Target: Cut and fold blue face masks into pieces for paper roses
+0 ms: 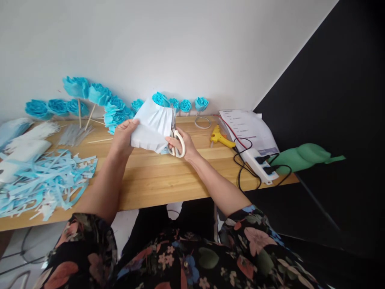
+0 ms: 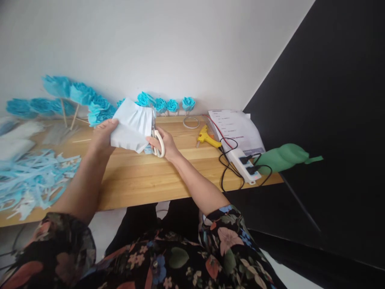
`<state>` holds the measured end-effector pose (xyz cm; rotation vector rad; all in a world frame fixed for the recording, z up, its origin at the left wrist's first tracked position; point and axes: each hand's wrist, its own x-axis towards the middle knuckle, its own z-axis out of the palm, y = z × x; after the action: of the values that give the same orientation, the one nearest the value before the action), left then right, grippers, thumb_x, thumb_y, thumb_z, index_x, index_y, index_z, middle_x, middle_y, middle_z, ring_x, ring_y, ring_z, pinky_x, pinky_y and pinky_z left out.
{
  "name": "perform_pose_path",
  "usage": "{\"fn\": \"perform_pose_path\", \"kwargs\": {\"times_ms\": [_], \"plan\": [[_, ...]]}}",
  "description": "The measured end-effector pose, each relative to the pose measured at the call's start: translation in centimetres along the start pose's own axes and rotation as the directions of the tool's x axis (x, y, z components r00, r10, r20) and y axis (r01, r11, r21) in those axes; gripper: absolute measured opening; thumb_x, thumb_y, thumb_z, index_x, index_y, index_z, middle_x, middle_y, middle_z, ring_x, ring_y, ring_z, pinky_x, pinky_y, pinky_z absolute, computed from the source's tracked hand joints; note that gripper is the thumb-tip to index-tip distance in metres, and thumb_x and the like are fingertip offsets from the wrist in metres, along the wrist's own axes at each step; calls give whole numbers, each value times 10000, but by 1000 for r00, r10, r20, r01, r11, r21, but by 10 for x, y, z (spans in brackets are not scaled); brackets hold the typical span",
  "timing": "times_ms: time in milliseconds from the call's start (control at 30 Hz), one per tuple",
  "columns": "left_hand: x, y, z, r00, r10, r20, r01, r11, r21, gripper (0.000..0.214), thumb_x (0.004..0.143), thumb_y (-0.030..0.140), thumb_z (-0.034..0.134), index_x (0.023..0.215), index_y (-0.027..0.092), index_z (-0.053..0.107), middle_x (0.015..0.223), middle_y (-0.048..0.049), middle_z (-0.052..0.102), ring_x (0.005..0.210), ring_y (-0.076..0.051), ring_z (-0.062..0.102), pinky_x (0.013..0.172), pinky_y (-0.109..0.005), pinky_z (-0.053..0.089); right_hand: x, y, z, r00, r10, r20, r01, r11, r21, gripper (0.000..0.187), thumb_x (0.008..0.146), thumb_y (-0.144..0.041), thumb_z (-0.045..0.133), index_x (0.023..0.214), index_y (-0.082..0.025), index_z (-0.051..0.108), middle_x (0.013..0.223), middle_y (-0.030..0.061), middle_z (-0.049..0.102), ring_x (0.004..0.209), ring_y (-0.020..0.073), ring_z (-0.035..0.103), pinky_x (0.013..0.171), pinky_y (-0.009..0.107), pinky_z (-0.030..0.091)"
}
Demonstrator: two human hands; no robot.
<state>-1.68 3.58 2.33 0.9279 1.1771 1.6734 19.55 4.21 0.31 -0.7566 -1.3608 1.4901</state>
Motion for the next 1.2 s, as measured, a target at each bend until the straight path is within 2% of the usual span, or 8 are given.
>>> {"fn": "perform_pose_path", "kwargs": {"times_ms": [133, 200, 367, 533, 700, 900, 1033, 1200], "plan": [[-12, -3, 21, 980, -67, 187, 95, 985, -145, 585, 794, 667, 690, 1088, 162, 712, 1159, -133, 758, 1151, -306, 702, 896, -374, 605, 0, -5, 1, 996, 42, -77, -43, 999, 0, 459, 674, -528, 829, 839, -210, 542, 568, -74, 563, 464, 80, 515, 440, 200, 447], [-17, -4, 30, 958, -113, 265, 156, 977, -148, 635, 845, 703, 603, 1157, 158, 703, 1234, -147, 739, 1254, -327, 655, 967, -408, 585, 2, -5, 1, 992, 49, -113, -47, 999, 14, 459, 675, -535, 817, 843, -213, 537, 561, -77, 557, 454, 78, 508, 427, 194, 436], [-21, -1, 33, 951, -96, 294, 158, 969, -192, 655, 846, 720, 584, 1179, 165, 689, 1325, -168, 697, 1359, -336, 579, 1024, -431, 556, 6, 1, -2, 985, 26, -171, -19, 999, 43, 435, 697, -526, 790, 873, -215, 543, 570, -80, 557, 465, 78, 516, 418, 181, 420], [-20, -3, 28, 950, -28, 312, 89, 979, -183, 634, 736, 652, 748, 1203, 231, 669, 1373, -139, 672, 1360, -322, 570, 975, -406, 577, 5, 1, -4, 974, -22, -224, 26, 1000, 16, 415, 717, -519, 785, 866, -212, 548, 577, -78, 567, 464, 76, 505, 422, 183, 427], [-23, -8, 27, 952, -40, 305, 71, 993, -91, 657, 655, 482, 870, 1224, 233, 656, 1243, -127, 731, 1126, -283, 697, 877, -380, 603, 4, 1, -3, 966, -78, -247, 62, 995, -73, 362, 744, -474, 780, 836, -213, 547, 572, -76, 569, 461, 75, 497, 439, 191, 423], [-14, -13, 23, 971, -14, 240, 47, 990, -136, 663, 619, 289, 866, 1246, 196, 670, 1177, -127, 765, 1066, -282, 719, 831, -360, 604, 5, -1, -2, 963, -63, -264, 44, 996, -74, 409, 725, -509, 790, 925, -208, 600, 606, -66, 597, 499, 79, 523, 462, 187, 426], [-2, -15, 13, 986, 34, 161, 1, 978, -209, 636, 611, 226, 818, 1235, 187, 699, 1148, -120, 781, 1148, -329, 700, 901, -416, 602, 5, -7, 0, 960, -23, -279, 27, 1000, 11, 531, 726, -559, 774, 1101, -211, 632, 636, -59, 625, 482, 73, 510, 439, 185, 410], [1, -11, 7, 989, 52, 136, -17, 969, -246, 587, 638, 186, 778, 1221, 207, 713, 1078, -96, 799, 1091, -306, 725, 840, -386, 624, 4, -8, 2, 961, -23, -275, 35, 999, 37, 543, 717, -544, 797, 1116, -206, 651, 612, -63, 621, 475, 64, 501, 441, 179, 402]]}}
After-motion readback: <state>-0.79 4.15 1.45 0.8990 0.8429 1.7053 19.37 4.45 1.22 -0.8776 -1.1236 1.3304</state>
